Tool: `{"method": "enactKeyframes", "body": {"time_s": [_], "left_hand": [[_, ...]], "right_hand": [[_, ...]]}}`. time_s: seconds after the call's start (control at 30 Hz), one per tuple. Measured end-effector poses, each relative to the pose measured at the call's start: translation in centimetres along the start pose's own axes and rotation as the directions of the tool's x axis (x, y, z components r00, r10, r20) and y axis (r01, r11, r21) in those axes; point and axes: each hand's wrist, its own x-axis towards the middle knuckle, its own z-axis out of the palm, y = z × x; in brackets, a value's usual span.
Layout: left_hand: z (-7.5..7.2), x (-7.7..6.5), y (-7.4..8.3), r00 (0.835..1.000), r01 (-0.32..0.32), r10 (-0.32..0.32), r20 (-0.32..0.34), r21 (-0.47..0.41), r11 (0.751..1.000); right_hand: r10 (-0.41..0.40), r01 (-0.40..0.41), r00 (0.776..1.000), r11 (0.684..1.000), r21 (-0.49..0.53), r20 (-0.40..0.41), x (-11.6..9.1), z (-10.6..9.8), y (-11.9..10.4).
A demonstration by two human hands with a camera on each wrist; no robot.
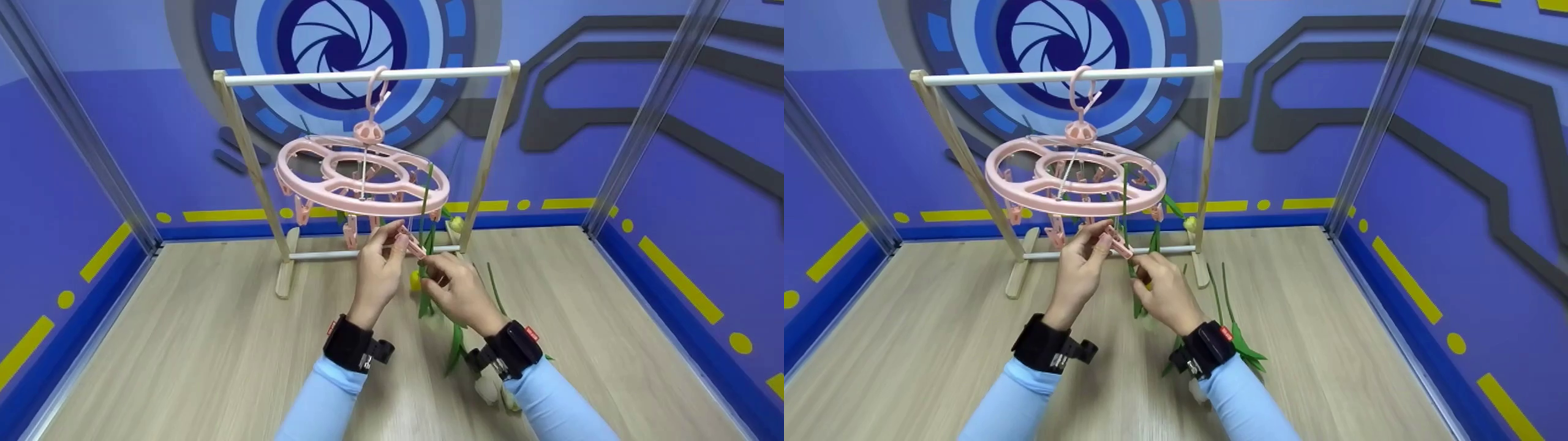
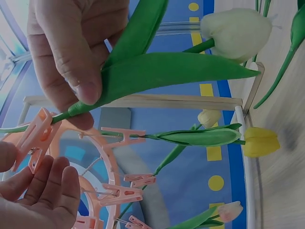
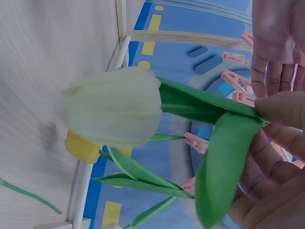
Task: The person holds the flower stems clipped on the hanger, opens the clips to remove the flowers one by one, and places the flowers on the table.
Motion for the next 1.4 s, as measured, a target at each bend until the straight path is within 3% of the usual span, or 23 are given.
{"method": "enactKeyframes", "body": {"time_s": [0.4,0.77,1.13,1.4], "left_hand": [[-0.8,0.3,-0.3,0.999,-0.014,0.018,0.034,-0.093,0.996],[-1.0,0.4,-0.3,0.999,-0.031,0.033,0.018,-0.088,0.996],[-1.0,0.2,-0.1,1.000,-0.020,0.022,0.013,-0.102,0.995],[-1.0,0.0,-0.3,0.999,-0.051,0.052,0.002,-0.093,0.994]], "right_hand": [[-0.018,0.020,0.996,1.000,-0.023,0.083,-0.1,-0.3,-0.2],[0.003,-0.001,0.994,1.000,-0.013,0.108,0.0,0.0,-0.5],[-0.019,0.019,0.996,1.000,0.000,0.089,0.0,0.4,-0.5],[-0.001,0.002,0.997,1.000,-0.016,0.074,0.0,0.5,-0.8]]}}
